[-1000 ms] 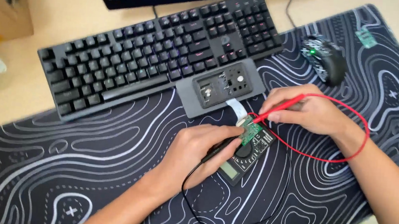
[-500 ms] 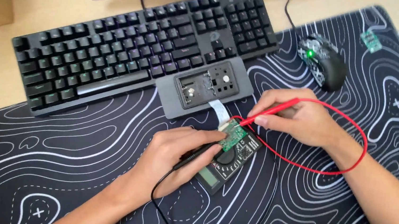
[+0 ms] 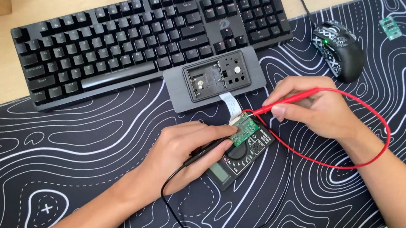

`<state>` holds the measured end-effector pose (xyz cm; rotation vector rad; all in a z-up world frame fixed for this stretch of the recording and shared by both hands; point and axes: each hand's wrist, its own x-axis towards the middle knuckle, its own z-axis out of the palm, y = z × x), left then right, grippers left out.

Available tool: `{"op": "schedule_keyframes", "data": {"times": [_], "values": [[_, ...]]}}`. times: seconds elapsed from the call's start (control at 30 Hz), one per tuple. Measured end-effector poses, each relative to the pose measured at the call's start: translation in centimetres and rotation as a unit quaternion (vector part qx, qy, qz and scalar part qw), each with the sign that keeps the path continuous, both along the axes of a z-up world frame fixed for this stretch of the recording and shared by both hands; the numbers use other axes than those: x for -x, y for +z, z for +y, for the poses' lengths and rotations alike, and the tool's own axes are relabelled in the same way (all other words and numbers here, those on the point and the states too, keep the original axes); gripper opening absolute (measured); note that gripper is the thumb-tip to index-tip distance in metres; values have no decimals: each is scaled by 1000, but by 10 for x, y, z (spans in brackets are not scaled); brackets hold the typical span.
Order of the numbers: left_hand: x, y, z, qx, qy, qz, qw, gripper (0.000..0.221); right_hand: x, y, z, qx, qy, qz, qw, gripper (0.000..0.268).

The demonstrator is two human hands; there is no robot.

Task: Using multimeter probes to test electrical connections on a circuit board as part of an assembly process.

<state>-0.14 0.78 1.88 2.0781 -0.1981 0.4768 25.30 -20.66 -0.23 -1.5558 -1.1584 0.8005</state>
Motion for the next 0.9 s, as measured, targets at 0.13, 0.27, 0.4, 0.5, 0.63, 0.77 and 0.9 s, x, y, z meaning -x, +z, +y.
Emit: {"op": "schedule_keyframes", "data": {"times": [0.13, 0.27, 0.4, 0.5, 0.63, 0.77, 0.9], "values": [[1, -2, 0, -6, -6, 0, 1000, 23, 2, 3, 2, 24, 20, -77, 997, 14], [1, 0, 0, 5, -5, 1, 1000, 23, 3, 4, 2, 28, 12, -57, 998, 14], [0, -1, 0, 2, -5, -6, 1000, 22, 4, 6, 2, 27, 11, -48, 998, 14], [0, -1, 0, 0, -4, -5, 1000, 23, 6, 11, 5, 36, 23, -70, 997, 13], [0, 0, -1, 6, -4, -1, 1000, 22, 9, 12, 4, 52, 29, -59, 996, 13], [0, 0, 0, 2, -10, -3, 1000, 24, 7, 8, 2, 34, 8, -50, 998, 13], [1, 0, 0, 5, -8, 6, 1000, 24, 6, 7, 2, 26, 6, -47, 999, 12]]}}
